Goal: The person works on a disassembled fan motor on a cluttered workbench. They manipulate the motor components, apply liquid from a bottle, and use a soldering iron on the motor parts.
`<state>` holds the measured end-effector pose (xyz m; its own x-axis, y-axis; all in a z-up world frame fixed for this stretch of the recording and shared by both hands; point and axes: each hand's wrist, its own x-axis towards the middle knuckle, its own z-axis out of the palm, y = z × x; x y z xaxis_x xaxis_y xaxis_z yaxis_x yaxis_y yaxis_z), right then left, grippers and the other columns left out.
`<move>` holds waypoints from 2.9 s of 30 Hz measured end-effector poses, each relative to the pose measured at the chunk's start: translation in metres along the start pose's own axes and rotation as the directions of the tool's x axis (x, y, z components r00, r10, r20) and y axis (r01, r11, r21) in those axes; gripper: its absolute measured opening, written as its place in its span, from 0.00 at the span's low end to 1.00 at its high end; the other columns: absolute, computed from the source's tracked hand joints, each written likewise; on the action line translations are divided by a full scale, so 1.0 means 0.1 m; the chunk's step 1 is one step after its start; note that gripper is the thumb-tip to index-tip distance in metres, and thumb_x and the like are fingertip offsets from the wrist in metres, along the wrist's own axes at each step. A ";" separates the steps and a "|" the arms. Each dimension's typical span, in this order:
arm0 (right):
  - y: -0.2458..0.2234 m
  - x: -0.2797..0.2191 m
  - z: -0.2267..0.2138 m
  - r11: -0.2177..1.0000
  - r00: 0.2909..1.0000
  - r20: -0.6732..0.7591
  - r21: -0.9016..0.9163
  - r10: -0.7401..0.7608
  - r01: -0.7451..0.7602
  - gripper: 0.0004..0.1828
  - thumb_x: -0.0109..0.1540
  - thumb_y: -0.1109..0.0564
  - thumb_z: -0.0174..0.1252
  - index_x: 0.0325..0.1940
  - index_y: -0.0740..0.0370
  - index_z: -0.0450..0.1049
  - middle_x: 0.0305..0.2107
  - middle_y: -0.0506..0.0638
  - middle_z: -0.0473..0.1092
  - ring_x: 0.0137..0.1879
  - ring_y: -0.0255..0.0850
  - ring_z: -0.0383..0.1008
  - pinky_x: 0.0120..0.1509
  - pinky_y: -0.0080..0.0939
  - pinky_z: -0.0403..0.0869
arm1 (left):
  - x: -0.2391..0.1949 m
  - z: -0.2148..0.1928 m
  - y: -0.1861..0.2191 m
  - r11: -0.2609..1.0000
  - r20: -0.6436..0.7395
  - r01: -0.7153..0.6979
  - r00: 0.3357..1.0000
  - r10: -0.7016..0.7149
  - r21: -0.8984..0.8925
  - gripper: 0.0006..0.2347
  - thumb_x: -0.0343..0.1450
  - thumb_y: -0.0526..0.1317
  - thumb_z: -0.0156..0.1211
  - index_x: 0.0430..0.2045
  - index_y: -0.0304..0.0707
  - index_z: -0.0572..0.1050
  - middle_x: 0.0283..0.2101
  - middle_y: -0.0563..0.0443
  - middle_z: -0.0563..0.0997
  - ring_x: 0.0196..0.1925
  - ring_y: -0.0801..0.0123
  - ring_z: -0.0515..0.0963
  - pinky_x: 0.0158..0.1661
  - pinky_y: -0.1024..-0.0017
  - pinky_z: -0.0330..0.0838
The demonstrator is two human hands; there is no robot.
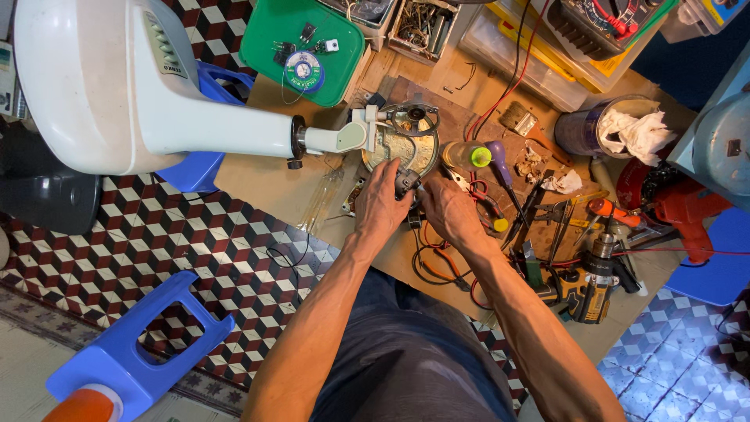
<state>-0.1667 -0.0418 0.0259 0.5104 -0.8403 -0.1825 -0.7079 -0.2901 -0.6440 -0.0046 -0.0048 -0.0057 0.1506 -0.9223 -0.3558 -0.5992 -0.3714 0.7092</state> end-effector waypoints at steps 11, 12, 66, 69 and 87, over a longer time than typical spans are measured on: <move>-0.02 0.09 -0.04 1.000 1.000 -0.006 -0.003 0.021 -0.021 0.14 0.68 0.52 0.53 0.38 0.67 0.73 0.27 0.64 0.73 0.33 0.62 0.74 0.36 0.57 0.72 | 0.17 -0.15 -0.04 0.940 0.058 -0.340 0.938 0.341 -0.037 0.21 0.67 0.29 0.66 0.57 0.38 0.75 0.61 0.39 0.75 0.63 0.48 0.73 0.61 0.60 0.71; -0.03 0.10 -0.03 0.999 0.999 -0.016 -0.016 0.036 -0.036 0.13 0.67 0.52 0.55 0.38 0.66 0.74 0.27 0.64 0.73 0.32 0.62 0.74 0.35 0.58 0.72 | 0.21 -0.19 -0.05 0.934 0.073 -0.352 0.932 0.356 -0.063 0.21 0.68 0.30 0.66 0.58 0.37 0.74 0.60 0.39 0.76 0.62 0.49 0.74 0.61 0.60 0.71; -0.14 -0.02 0.16 0.929 0.944 -0.067 0.209 0.324 -0.304 0.14 0.68 0.53 0.50 0.44 0.67 0.75 0.29 0.69 0.73 0.36 0.65 0.75 0.40 0.60 0.70 | 0.17 -0.12 -0.02 0.989 0.032 -0.108 0.993 0.112 -0.103 0.25 0.65 0.34 0.67 0.59 0.35 0.71 0.56 0.36 0.78 0.57 0.47 0.77 0.56 0.60 0.73; -0.14 -0.01 0.16 0.934 0.946 -0.023 0.168 0.323 -0.315 0.14 0.69 0.54 0.51 0.40 0.68 0.73 0.27 0.69 0.71 0.34 0.65 0.73 0.39 0.60 0.69 | 0.18 -0.07 -0.03 0.962 -0.027 -0.245 0.970 0.243 -0.120 0.21 0.64 0.32 0.67 0.54 0.34 0.77 0.60 0.34 0.76 0.62 0.44 0.74 0.61 0.59 0.70; -0.03 0.11 0.09 0.927 0.941 0.082 0.165 0.328 -0.337 0.17 0.69 0.49 0.49 0.40 0.66 0.75 0.21 0.66 0.71 0.25 0.56 0.72 0.33 0.55 0.70 | 0.25 -0.13 -0.06 0.993 0.112 -0.069 0.991 0.079 -0.095 0.22 0.66 0.33 0.65 0.58 0.43 0.75 0.67 0.37 0.70 0.64 0.45 0.74 0.59 0.60 0.73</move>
<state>-0.1541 -0.0460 0.0190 0.2885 -0.8484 -0.4438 -0.7479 0.0897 -0.6577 0.0132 -0.0274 -0.0112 0.0138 -0.9311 -0.3644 -0.5309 -0.3157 0.7865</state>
